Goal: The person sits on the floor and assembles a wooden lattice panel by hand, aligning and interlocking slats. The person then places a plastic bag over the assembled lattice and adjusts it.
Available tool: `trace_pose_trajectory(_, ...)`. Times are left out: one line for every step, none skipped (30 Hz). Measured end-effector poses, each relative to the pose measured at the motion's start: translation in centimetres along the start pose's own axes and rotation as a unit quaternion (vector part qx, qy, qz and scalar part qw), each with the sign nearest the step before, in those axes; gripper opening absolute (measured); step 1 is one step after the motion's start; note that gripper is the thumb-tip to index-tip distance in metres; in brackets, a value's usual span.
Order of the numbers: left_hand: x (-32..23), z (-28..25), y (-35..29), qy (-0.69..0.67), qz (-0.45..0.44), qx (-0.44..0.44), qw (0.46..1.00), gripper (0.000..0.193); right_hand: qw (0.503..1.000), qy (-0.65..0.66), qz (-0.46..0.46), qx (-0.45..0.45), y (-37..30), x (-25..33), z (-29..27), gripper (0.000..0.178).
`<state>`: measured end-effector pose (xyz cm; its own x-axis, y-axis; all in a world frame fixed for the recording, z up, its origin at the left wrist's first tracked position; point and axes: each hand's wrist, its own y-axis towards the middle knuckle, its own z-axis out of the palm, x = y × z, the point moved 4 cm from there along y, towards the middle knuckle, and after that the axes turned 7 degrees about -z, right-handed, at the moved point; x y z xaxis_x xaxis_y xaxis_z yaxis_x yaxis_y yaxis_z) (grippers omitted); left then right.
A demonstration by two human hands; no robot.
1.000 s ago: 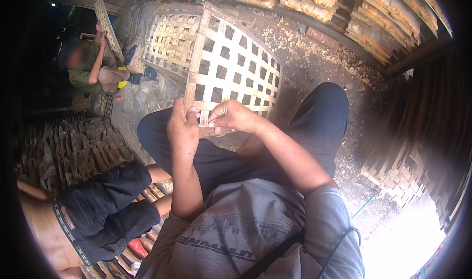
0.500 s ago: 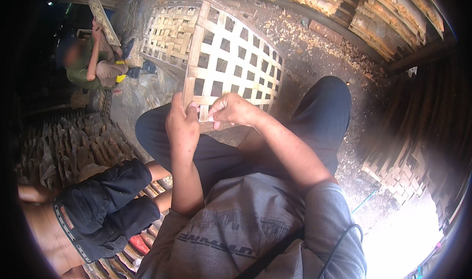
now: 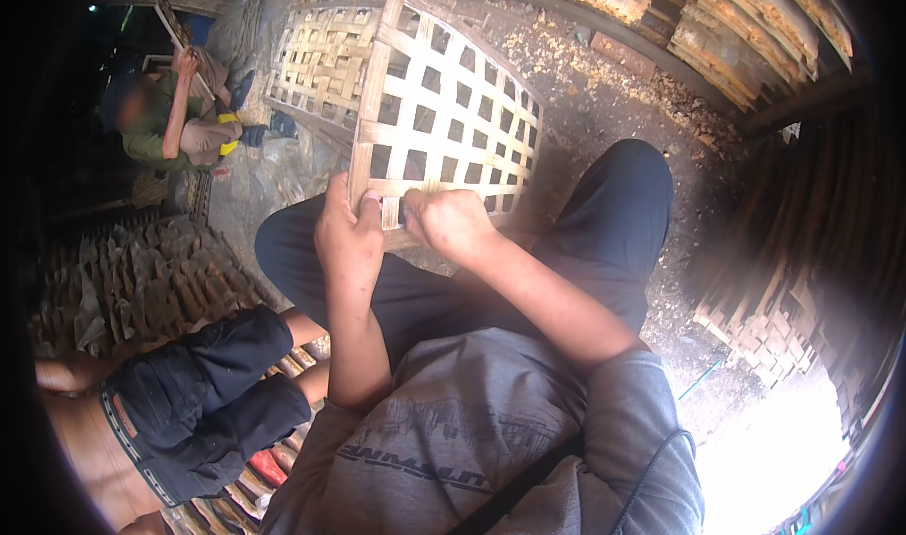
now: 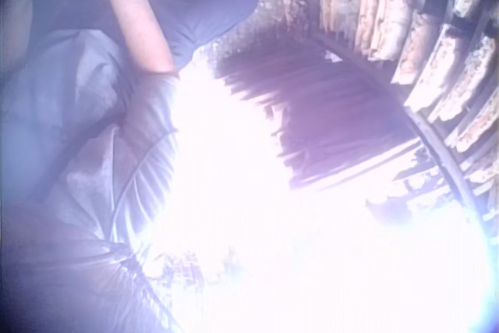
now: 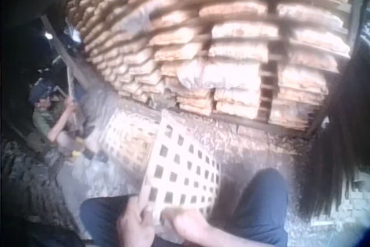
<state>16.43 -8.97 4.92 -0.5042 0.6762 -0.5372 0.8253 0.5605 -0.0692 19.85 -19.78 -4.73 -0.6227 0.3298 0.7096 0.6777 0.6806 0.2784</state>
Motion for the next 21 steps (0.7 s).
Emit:
trace_pose_trajectory(0.2,-0.1,0.0,-0.004,0.002,-0.006,1.0,0.03,1.0,0.009,-0.003,0.0,0.1,0.1,-0.4,0.015)
trace_pose_trajectory(0.1,0.0,0.0,-0.006,0.001,-0.003,1.0,0.03,1.0,0.003,-0.008,0.009,0.1,-0.1,-0.7,0.015)
trace_pose_trajectory(-0.1,0.0,0.0,-0.008,0.001,-0.001,1.0,0.03,1.0,-0.003,-0.013,0.018,0.1,-0.3,-0.8,0.014)
trace_pose_trajectory(-0.1,0.0,0.0,-0.01,0.0,0.002,1.0,0.03,0.999,-0.008,-0.018,0.027,0.0,-0.6,-0.9,0.014)
trace_pose_trajectory(-0.1,0.0,0.1,-0.013,-0.007,0.005,1.0,0.03,0.999,0.022,-0.016,0.019,-0.1,-0.9,-0.8,0.012)
trace_pose_trajectory(-0.1,0.0,0.1,-0.017,-0.013,0.008,1.0,0.03,0.999,0.041,-0.019,0.0,-0.2,-1.1,-0.8,0.011)
trace_pose_trajectory(-0.1,0.1,0.1,-0.021,-0.019,0.011,1.0,0.03,0.998,0.06,-0.022,-0.019,-0.4,-1.2,-0.8,0.011)
trace_pose_trajectory(0.1,0.1,0.1,-0.03,-0.024,0.016,0.999,0.029,0.996,0.081,-0.026,-0.037,-0.3,-1.0,-1.0,0.011)
trace_pose_trajectory(0.2,0.2,0.1,-0.04,-0.028,0.021,0.999,0.029,0.995,0.096,-0.004,-0.042,-0.4,-1.0,-1.2,0.01)
trace_pose_trajectory(0.4,0.2,0.1,-0.049,-0.032,0.026,0.998,0.029,0.993,0.11,0.018,-0.047,-0.6,-0.9,-1.5,0.01)
trace_pose_trajectory(0.6,0.3,0.1,-0.065,-0.034,0.028,0.997,0.029,0.99,0.125,0.04,-0.052,-0.7,-0.7,-1.8,0.01)
trace_pose_trajectory(0.8,0.4,0.1,-0.081,-0.037,0.03,0.996,0.029,0.985,0.14,0.034,-0.091,-0.9,-0.5,-2.0,0.011)
trace_pose_trajectory(0.9,0.5,0.1,-0.096,-0.039,0.033,0.994,0.029,0.979,0.154,0.029,-0.131,-1.0,-0.3,-2.2,0.011)
trace_pose_trajectory(0.9,0.5,0.1,-0.097,-0.042,0.034,0.994,0.029,0.971,0.168,0.023,-0.171,-1.2,0.0,-2.4,0.011)
trace_pose_trajectory(0.9,0.5,0.1,-0.098,-0.045,0.036,0.994,0.029,0.971,0.159,0.012,-0.178,-1.3,0.2,-2.3,0.011)
trace_pose_trajectory(0.9,0.5,0.1,-0.099,-0.048,0.038,0.993,0.029,0.971,0.15,0.001,-0.185,-1.4,0.5,-2.2,0.011)
trace_pose_trajectory(1.0,0.5,0.1,-0.101,-0.043,0.037,0.993,0.029,0.971,0.142,-0.011,-0.192,-1.4,0.8,-2.1,0.011)
trace_pose_trajectory(1.1,0.5,0.1,-0.103,-0.038,0.036,0.993,0.029,0.973,0.138,0.005,-0.184,-1.6,0.9,-2.0,0.011)
trace_pose_trajectory(1.2,0.5,0.1,-0.104,-0.034,0.035,0.993,0.029,0.975,0.135,0.021,-0.177,-1.8,1.0,-1.9,0.011)
trace_pose_trajectory(1.0,0.5,0.1,-0.113,-0.04,0.041,0.992,0.029,0.976,0.131,0.038,-0.17,-1.9,0.9,-1.7,0.011)
trace_pose_trajectory(0.8,0.5,0.0,-0.121,-0.047,0.046,0.99,0.029,0.974,0.139,0.039,-0.175,-1.9,0.8,-1.6,0.012)
